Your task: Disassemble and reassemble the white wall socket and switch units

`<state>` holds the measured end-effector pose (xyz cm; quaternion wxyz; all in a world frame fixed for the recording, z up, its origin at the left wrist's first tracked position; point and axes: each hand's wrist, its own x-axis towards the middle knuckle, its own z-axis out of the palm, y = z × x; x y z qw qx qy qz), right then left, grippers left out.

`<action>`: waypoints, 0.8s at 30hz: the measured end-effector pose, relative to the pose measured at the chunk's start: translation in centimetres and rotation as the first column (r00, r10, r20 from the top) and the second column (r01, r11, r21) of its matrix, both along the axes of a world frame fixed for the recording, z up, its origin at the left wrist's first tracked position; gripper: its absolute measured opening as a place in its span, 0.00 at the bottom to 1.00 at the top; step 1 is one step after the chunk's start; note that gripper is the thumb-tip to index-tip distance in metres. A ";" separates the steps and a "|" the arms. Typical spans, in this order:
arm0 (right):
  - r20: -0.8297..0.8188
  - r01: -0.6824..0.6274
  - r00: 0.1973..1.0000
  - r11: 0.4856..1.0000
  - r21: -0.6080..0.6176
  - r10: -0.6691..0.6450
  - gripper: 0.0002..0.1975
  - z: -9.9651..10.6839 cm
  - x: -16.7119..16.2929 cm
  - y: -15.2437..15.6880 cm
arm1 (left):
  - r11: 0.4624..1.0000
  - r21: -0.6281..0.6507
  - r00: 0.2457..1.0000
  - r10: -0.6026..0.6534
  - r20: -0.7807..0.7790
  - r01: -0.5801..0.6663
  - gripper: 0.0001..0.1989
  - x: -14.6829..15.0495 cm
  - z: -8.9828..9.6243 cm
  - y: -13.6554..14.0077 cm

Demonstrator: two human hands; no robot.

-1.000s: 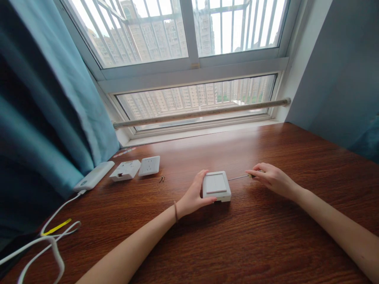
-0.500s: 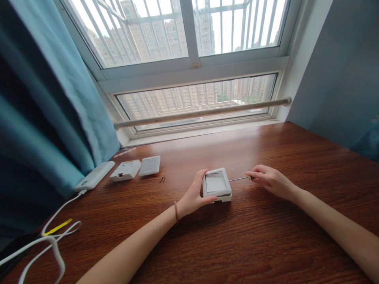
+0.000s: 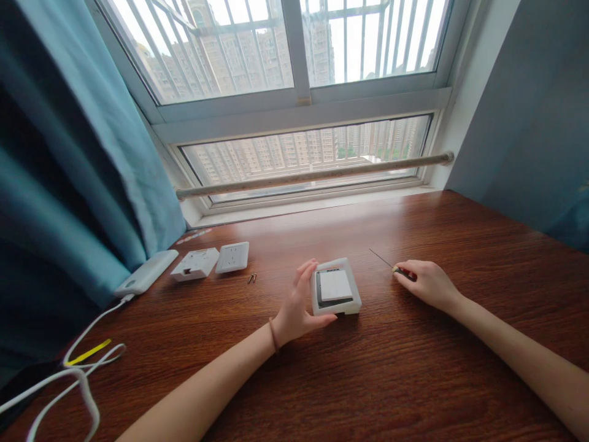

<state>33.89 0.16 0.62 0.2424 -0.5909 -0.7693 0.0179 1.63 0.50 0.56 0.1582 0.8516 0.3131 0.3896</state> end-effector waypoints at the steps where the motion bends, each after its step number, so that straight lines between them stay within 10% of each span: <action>1: 0.003 0.003 1.000 1.000 -0.016 -0.003 0.11 -0.1 0.0 0.0 | 1.000 0.013 0.999 -0.021 -0.024 0.021 0.49 0.1 0.1 -0.1; 18: -0.049 0.138 0.988 0.982 -0.133 -0.145 0.11 -1.5 -0.2 -0.1 | 0.976 0.168 0.976 -0.107 -0.192 0.140 0.53 0.5 0.1 -0.6; 24: -0.102 0.025 0.995 0.966 0.258 0.001 0.11 -0.5 -2.5 -1.9 | 0.962 0.256 0.975 -0.039 -0.218 0.096 0.52 0.7 0.0 -0.7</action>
